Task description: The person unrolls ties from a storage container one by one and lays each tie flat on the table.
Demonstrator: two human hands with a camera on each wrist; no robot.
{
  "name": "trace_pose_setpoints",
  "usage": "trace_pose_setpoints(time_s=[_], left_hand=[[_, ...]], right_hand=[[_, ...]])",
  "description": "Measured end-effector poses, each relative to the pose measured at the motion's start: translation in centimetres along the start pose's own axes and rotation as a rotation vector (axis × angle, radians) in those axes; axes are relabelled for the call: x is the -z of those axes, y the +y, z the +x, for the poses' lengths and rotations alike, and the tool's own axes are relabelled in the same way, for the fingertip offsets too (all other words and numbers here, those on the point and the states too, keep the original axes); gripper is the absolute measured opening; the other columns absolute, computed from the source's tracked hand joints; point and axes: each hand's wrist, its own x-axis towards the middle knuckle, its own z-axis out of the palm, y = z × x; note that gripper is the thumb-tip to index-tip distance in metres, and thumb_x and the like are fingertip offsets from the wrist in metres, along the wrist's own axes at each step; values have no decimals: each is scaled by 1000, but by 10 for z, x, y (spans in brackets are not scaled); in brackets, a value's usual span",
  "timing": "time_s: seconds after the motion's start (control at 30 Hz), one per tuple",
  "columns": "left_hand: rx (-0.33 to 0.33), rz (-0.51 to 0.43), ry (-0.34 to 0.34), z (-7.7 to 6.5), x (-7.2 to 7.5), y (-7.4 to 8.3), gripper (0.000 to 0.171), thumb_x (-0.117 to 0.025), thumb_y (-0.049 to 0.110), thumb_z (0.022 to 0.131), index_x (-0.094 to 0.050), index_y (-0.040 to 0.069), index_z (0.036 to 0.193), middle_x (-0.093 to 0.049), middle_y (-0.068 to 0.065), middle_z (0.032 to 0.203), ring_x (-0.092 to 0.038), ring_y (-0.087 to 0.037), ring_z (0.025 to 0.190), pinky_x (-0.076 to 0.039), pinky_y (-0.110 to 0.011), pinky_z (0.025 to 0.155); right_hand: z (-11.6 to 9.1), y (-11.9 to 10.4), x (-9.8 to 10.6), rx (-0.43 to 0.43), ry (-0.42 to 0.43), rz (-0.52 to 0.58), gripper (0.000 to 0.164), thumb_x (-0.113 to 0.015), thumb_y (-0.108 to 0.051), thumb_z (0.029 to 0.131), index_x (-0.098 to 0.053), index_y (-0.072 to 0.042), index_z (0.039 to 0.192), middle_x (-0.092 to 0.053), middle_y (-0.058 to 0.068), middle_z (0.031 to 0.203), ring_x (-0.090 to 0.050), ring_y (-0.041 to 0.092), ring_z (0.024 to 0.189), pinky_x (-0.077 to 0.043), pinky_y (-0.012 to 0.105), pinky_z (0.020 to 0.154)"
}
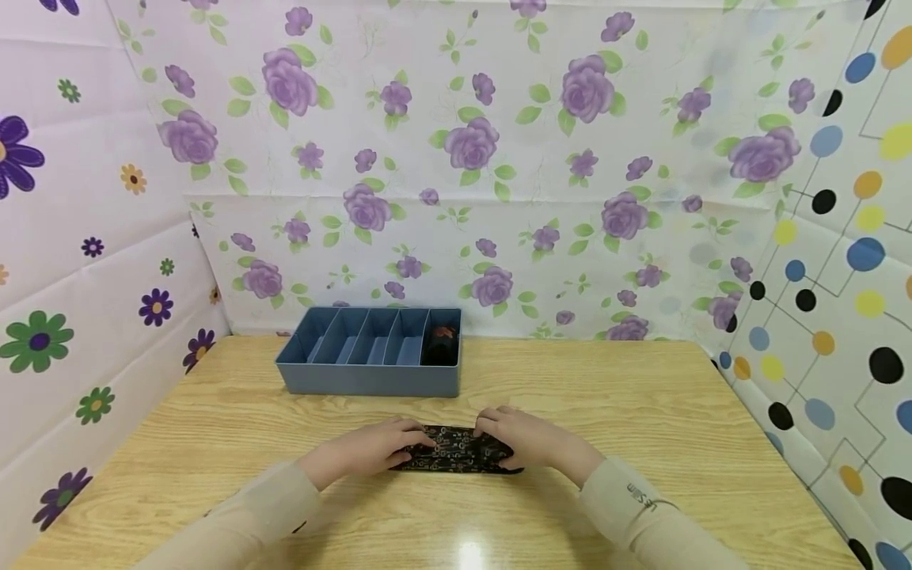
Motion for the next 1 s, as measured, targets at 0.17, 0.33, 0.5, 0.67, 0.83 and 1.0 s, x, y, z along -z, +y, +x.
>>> trace_pose_setpoints(time_s=[0.17,0.33,0.5,0.67,0.83,1.0], left_hand=[[-19,121,76,9,-6,7,27,-63,23,91,-61,21,118,-59,1,114,-58,-16,106,-50,-27,90],[-49,163,75,21,-6,18,39,-64,22,91,-56,23,129,-58,0,123,-59,-14,110,-51,-25,90],[-70,98,5,30,-5,27,46,-57,26,95,-47,23,139,-49,-3,139,-51,-18,124,-47,-30,100],[-103,83,-20,33,-5,34,48,-53,31,96,-43,23,142,-42,-3,146,-46,-20,130,-43,-33,105],[-78,100,-75,35,-6,36,50,-48,38,97,-38,26,145,-37,-4,150,-39,-22,135,-41,-37,107],[-59,66,-65,38,-10,36,46,-47,37,98,-43,26,143,-40,-3,147,-42,-22,132,-40,-37,107]], right_hand=[[0,2,-1,-2,2,5,48,-78,-18,78,-54,-12,118,-55,2,120,-56,23,109,-51,35,91],[0,3,-2,-24,-10,42,49,-78,-17,77,-54,-11,120,-56,1,118,-57,23,109,-50,37,93],[0,2,-3,-29,-8,75,49,-78,-16,77,-53,-11,119,-56,1,118,-57,22,109,-49,39,94],[-1,2,-2,-34,-10,81,50,-78,-16,77,-53,-11,120,-56,2,118,-57,22,110,-45,45,100],[-2,3,-2,-47,-11,96,48,-78,-15,78,-52,-12,118,-55,1,117,-56,24,112,-43,47,102],[-2,3,-1,-57,-18,103,48,-77,-15,79,-52,-11,119,-55,2,119,-55,25,113,-47,43,99]])
